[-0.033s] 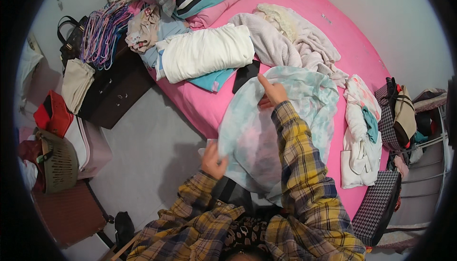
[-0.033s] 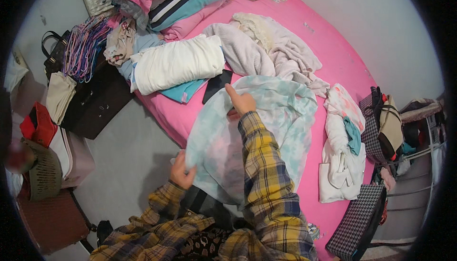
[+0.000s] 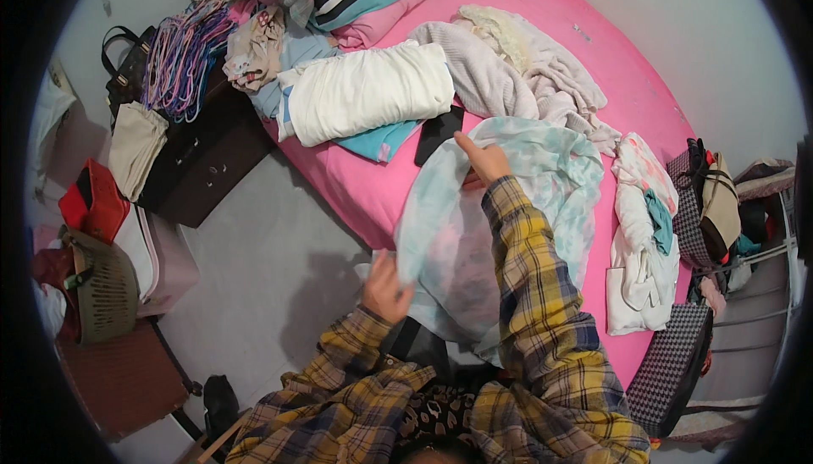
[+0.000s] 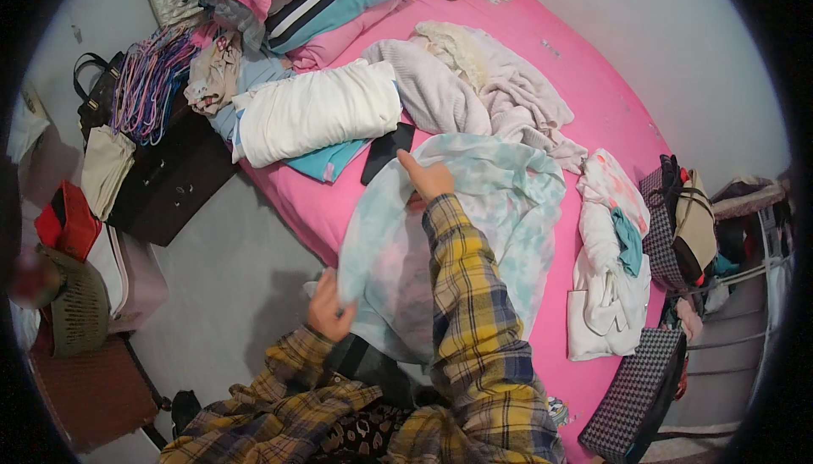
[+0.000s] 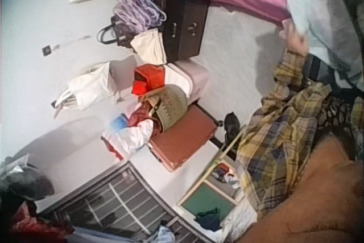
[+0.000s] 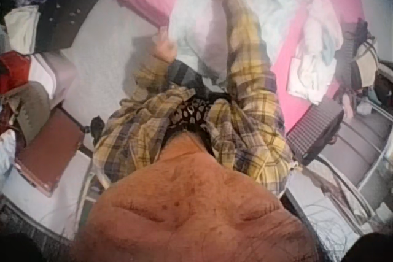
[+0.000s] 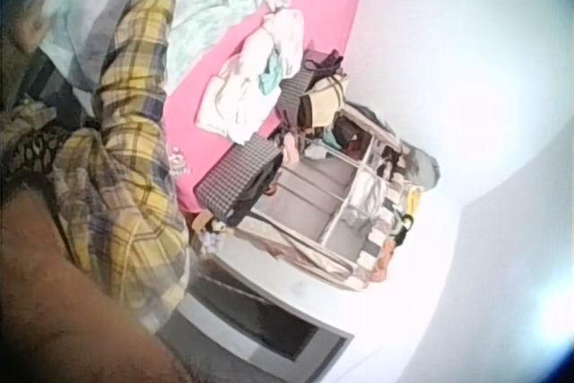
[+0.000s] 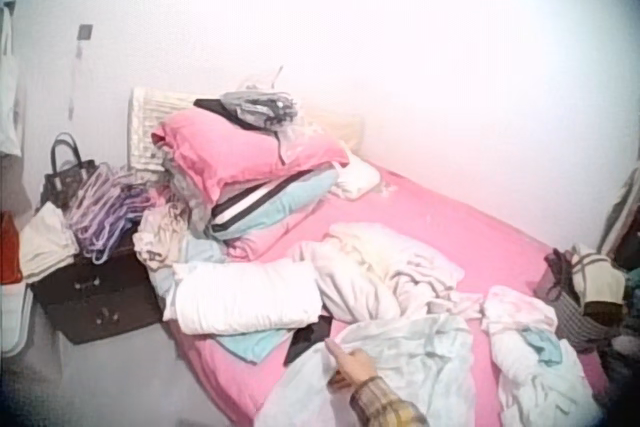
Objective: The person folds various garments on a pink bed, including a blue and white dress, a black garment, and a light blue patterned shirt. They smooth and fold each item by hand, placing them into neat stacks.
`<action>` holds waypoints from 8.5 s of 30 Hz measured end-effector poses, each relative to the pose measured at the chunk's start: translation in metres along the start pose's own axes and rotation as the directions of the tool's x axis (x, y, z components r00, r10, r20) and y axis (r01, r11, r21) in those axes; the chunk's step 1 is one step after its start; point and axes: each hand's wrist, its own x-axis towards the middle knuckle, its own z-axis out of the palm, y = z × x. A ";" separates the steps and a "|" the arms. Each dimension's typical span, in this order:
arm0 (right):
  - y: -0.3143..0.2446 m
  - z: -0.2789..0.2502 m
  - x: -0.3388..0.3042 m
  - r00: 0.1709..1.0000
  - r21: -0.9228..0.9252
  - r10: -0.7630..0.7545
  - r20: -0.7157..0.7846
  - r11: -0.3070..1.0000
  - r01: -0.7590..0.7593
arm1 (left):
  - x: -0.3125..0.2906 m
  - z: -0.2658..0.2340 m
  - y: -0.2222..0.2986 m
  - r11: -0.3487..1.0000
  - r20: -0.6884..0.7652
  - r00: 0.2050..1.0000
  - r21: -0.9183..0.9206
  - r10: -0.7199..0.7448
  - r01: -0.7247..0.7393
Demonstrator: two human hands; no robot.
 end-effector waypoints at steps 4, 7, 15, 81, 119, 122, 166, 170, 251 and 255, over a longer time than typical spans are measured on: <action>-0.007 0.000 -0.001 0.960 -0.361 -0.213 -0.181 0.923 0.137 | 0.003 0.005 0.042 0.971 0.137 0.963 -0.092 0.234 -0.223; 0.039 -0.017 0.039 0.971 0.145 -0.129 -0.200 0.976 0.159 | -0.007 0.016 0.056 0.958 0.189 0.944 -0.151 0.269 -0.242; 0.055 -0.120 -0.033 0.979 0.917 -0.196 -0.063 0.375 0.135 | -0.028 0.007 0.062 0.970 0.488 0.867 -0.244 0.103 0.022; 0.093 -0.104 -0.235 0.969 0.429 -0.165 0.186 0.900 0.071 | -0.045 0.020 0.014 0.402 0.501 0.656 -0.527 -0.564 0.749; 0.136 -0.059 -0.304 0.997 0.964 -0.070 0.035 0.266 -0.016 | -0.064 -0.006 0.113 0.921 0.371 0.876 -0.112 -0.309 0.373; 0.123 -0.084 -0.294 0.996 0.969 -0.074 -0.057 0.238 0.073 | -0.067 0.006 0.084 0.958 0.271 0.933 0.223 -0.239 0.180; 0.196 0.004 -0.318 0.983 0.648 -0.075 0.166 0.760 -0.052 | -0.081 0.023 0.032 0.781 0.370 0.835 -0.334 -0.407 0.528; 0.200 -0.012 -0.333 0.877 -0.063 -0.458 -0.145 0.889 0.454 | -0.051 0.048 0.025 0.436 0.501 0.686 -0.533 -0.528 0.725; 0.211 -0.145 -0.305 0.727 -0.215 -0.538 -0.426 0.841 0.496 | 0.028 0.059 0.139 0.996 0.642 0.765 0.009 0.059 -0.084; 0.218 -0.144 -0.302 0.728 -0.251 -0.528 -0.437 0.849 0.466 | 0.040 0.084 0.125 0.963 0.627 0.747 -0.017 0.220 -0.270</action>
